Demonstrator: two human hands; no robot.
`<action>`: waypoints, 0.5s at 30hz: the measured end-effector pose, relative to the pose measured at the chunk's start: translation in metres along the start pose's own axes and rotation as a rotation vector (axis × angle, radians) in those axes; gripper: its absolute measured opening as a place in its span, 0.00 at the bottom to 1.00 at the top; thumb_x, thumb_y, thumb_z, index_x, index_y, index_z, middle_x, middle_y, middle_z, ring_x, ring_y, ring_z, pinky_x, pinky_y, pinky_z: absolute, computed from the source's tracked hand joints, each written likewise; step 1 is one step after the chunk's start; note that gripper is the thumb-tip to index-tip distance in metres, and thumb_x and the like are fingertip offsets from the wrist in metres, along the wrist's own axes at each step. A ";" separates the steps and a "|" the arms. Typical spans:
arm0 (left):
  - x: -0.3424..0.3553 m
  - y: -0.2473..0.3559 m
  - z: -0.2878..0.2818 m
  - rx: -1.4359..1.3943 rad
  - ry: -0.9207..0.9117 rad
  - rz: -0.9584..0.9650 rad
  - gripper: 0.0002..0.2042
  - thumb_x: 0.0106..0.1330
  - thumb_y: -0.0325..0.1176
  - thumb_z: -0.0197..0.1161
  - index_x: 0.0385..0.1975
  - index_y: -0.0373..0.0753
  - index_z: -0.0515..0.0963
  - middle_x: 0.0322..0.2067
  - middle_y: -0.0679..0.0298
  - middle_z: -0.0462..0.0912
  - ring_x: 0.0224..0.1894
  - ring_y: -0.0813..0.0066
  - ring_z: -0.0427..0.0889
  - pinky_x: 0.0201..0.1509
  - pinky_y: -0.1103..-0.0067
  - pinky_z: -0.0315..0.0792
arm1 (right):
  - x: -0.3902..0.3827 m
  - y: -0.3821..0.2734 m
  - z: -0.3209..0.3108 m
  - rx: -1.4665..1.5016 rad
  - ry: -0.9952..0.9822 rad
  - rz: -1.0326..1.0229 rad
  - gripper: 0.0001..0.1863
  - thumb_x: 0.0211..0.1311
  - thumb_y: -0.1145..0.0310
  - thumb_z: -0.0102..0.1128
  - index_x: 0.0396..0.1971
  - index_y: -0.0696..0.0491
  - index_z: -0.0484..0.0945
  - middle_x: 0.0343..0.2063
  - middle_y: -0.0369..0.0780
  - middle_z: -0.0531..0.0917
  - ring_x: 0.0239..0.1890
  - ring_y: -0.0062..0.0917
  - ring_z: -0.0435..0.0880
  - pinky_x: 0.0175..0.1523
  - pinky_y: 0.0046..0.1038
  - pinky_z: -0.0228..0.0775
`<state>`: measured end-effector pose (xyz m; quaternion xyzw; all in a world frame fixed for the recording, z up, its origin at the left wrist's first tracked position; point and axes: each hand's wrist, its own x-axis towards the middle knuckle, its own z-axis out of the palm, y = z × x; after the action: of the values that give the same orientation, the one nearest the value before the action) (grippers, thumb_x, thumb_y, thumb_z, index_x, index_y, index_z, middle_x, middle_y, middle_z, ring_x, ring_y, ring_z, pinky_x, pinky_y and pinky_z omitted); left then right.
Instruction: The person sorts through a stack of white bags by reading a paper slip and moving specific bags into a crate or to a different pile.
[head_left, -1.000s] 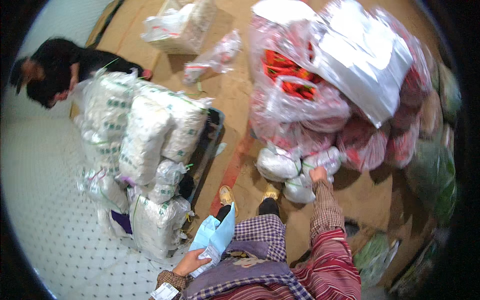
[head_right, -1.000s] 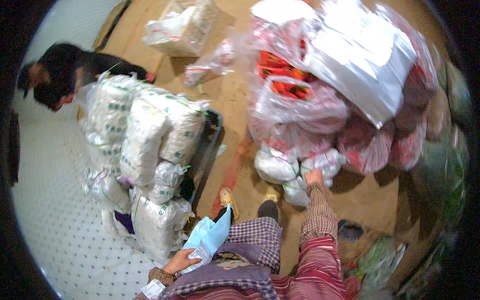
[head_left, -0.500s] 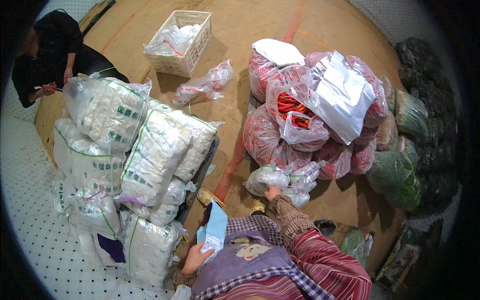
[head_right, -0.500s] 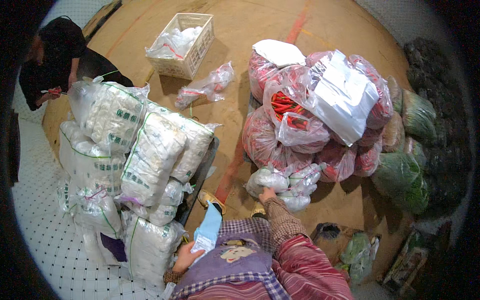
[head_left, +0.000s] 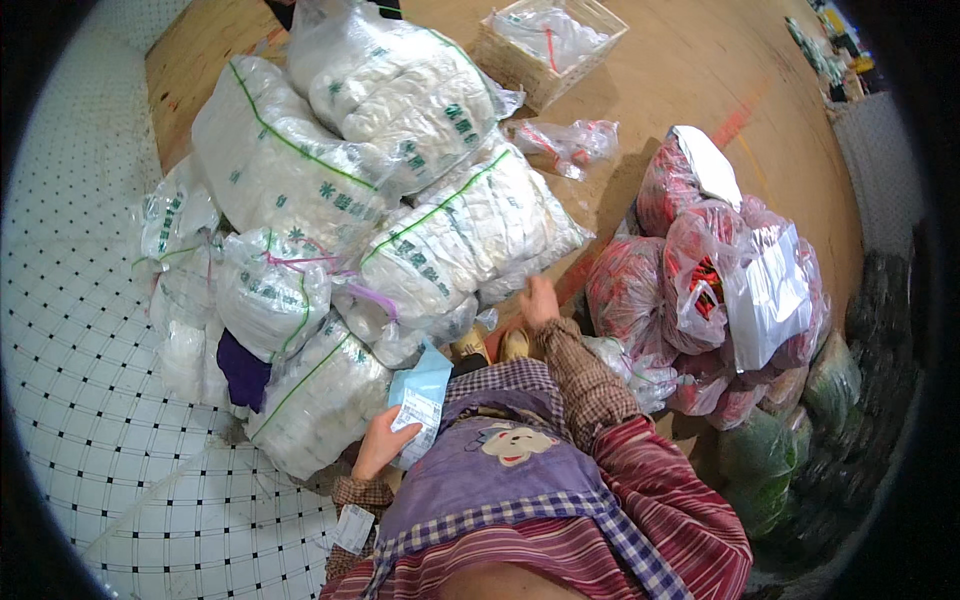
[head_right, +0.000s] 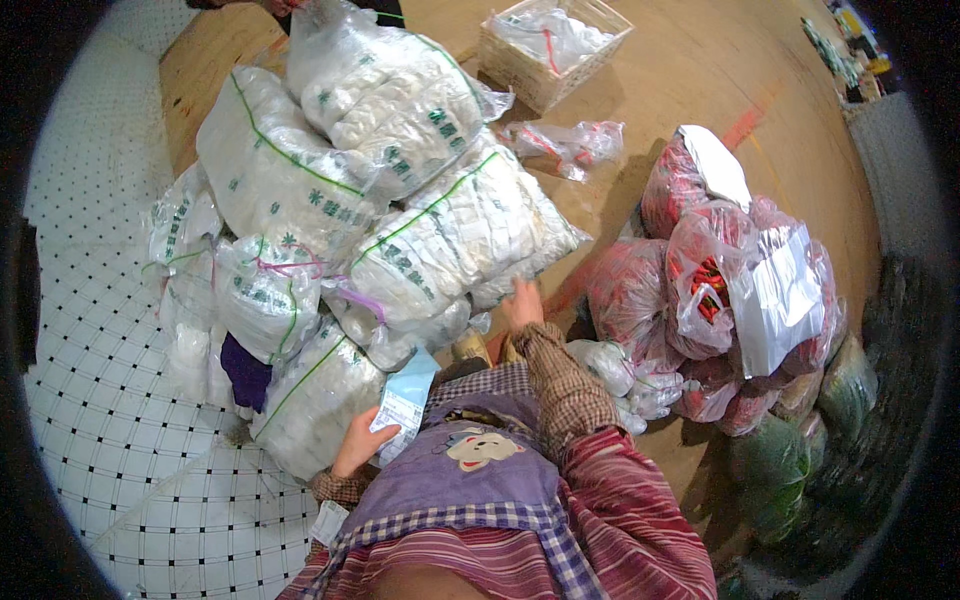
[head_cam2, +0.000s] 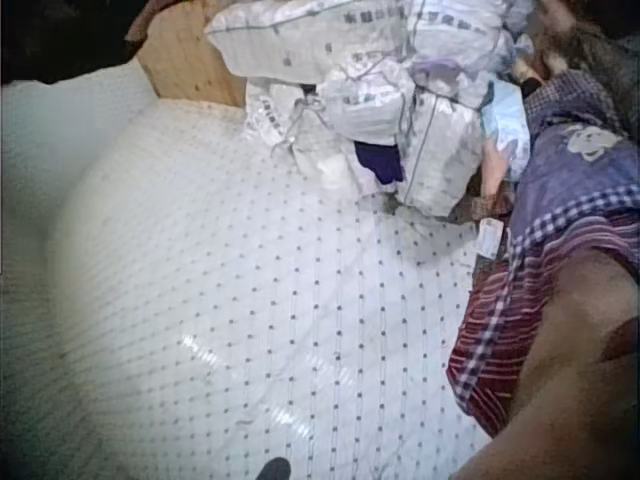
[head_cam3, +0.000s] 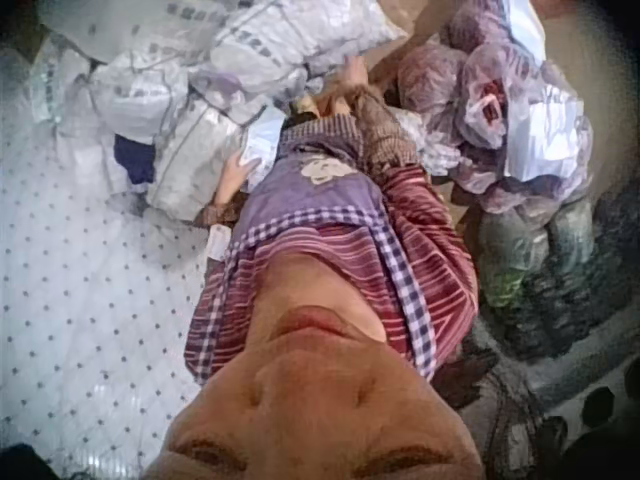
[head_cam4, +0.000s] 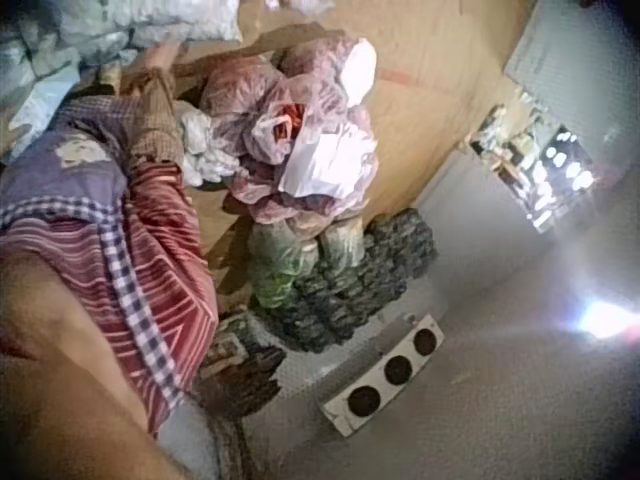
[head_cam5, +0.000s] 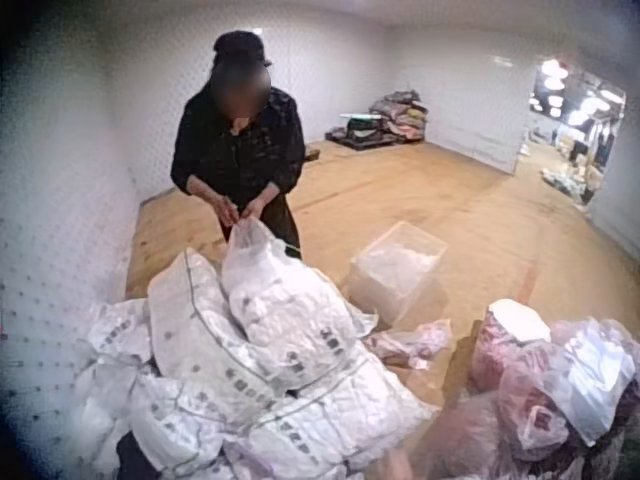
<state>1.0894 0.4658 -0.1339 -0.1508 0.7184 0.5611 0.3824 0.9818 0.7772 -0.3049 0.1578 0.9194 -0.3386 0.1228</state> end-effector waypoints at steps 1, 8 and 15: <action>-0.003 -0.004 -0.001 -0.055 0.011 -0.030 0.14 0.52 0.30 0.59 0.37 0.30 0.72 0.30 0.65 0.78 0.31 0.81 0.74 0.34 0.82 0.67 | 0.017 -0.013 -0.008 0.013 0.139 -0.090 0.22 0.44 0.69 0.56 0.42 0.59 0.66 0.40 0.51 0.69 0.44 0.45 0.66 0.48 0.36 0.59; -0.018 0.006 -0.006 -0.108 0.192 -0.067 0.14 0.52 0.30 0.59 0.37 0.31 0.73 0.30 0.64 0.78 0.31 0.81 0.74 0.35 0.82 0.68 | 0.091 -0.086 -0.030 -0.268 0.036 0.237 0.40 0.36 0.58 0.65 0.53 0.49 0.56 0.51 0.44 0.59 0.55 0.37 0.55 0.55 0.41 0.55; 0.007 0.011 0.007 -0.197 0.291 -0.083 0.14 0.52 0.32 0.59 0.37 0.32 0.73 0.30 0.63 0.78 0.31 0.79 0.75 0.35 0.82 0.67 | 0.113 -0.071 -0.042 -0.290 -0.102 0.111 0.45 0.29 0.55 0.69 0.51 0.52 0.55 0.47 0.47 0.59 0.51 0.41 0.56 0.55 0.38 0.54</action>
<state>1.0803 0.4769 -0.1314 -0.2965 0.7009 0.5847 0.2808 0.8460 0.7770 -0.2696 0.1715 0.9411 -0.2029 0.2093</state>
